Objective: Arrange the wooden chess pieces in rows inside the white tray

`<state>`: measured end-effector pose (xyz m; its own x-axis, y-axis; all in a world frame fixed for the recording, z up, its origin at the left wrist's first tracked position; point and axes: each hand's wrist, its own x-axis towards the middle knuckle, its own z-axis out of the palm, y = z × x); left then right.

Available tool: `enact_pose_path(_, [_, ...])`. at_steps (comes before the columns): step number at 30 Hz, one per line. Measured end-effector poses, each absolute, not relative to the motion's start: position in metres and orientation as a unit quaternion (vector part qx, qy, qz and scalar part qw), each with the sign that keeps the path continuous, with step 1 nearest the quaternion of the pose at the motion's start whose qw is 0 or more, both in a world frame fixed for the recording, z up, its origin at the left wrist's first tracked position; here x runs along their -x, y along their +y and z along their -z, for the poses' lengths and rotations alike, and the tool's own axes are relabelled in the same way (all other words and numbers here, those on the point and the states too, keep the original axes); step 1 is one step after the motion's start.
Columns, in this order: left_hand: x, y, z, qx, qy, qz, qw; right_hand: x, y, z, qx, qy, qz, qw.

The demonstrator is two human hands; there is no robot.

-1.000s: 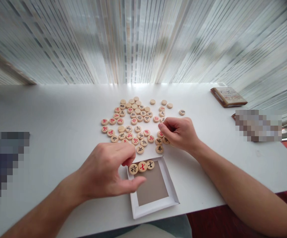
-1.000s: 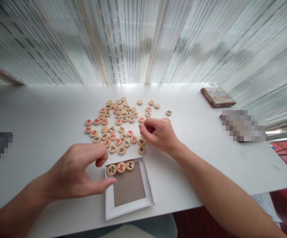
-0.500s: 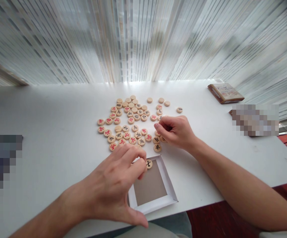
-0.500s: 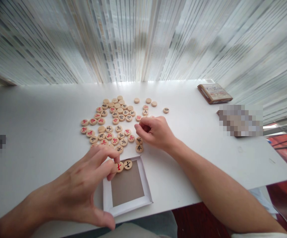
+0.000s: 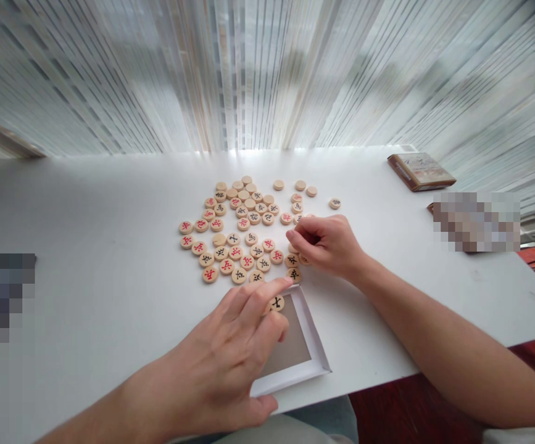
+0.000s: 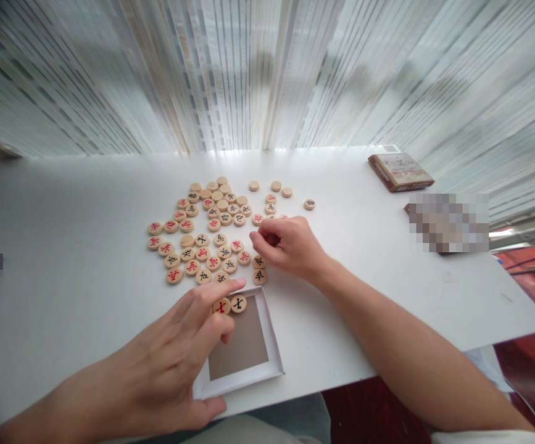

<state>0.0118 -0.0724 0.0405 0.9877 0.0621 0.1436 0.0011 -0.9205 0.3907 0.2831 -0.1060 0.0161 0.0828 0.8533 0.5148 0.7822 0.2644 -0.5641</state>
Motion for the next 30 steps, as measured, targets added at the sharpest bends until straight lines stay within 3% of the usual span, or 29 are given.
enact_pose_path(7, [-0.011, -0.057, -0.046, -0.963, 0.021, -0.105, 0.246, -0.286, -0.106, -0.019, 0.633, -0.643, -0.057, 0.427])
enact_pose_path(10, [-0.011, -0.038, -0.050, -0.948, 0.049, -0.180, 0.259, -0.286, -0.106, -0.022, 0.645, -0.625, -0.066, 0.434])
enact_pose_path(15, [-0.012, -0.001, -0.047, -0.903, 0.229, -0.319, 0.172, -0.285, -0.107, -0.023, 0.663, -0.616, -0.093, 0.415])
enact_pose_path(21, [-0.012, 0.019, -0.035, -0.875, 0.311, -0.330, 0.169, -0.286, -0.106, -0.020, 0.660, -0.629, -0.064, 0.406])
enact_pose_path(30, [-0.011, 0.020, -0.036, -0.895, 0.273, -0.317, 0.155, -0.283, -0.107, -0.019, 0.625, -0.672, -0.068, 0.391])
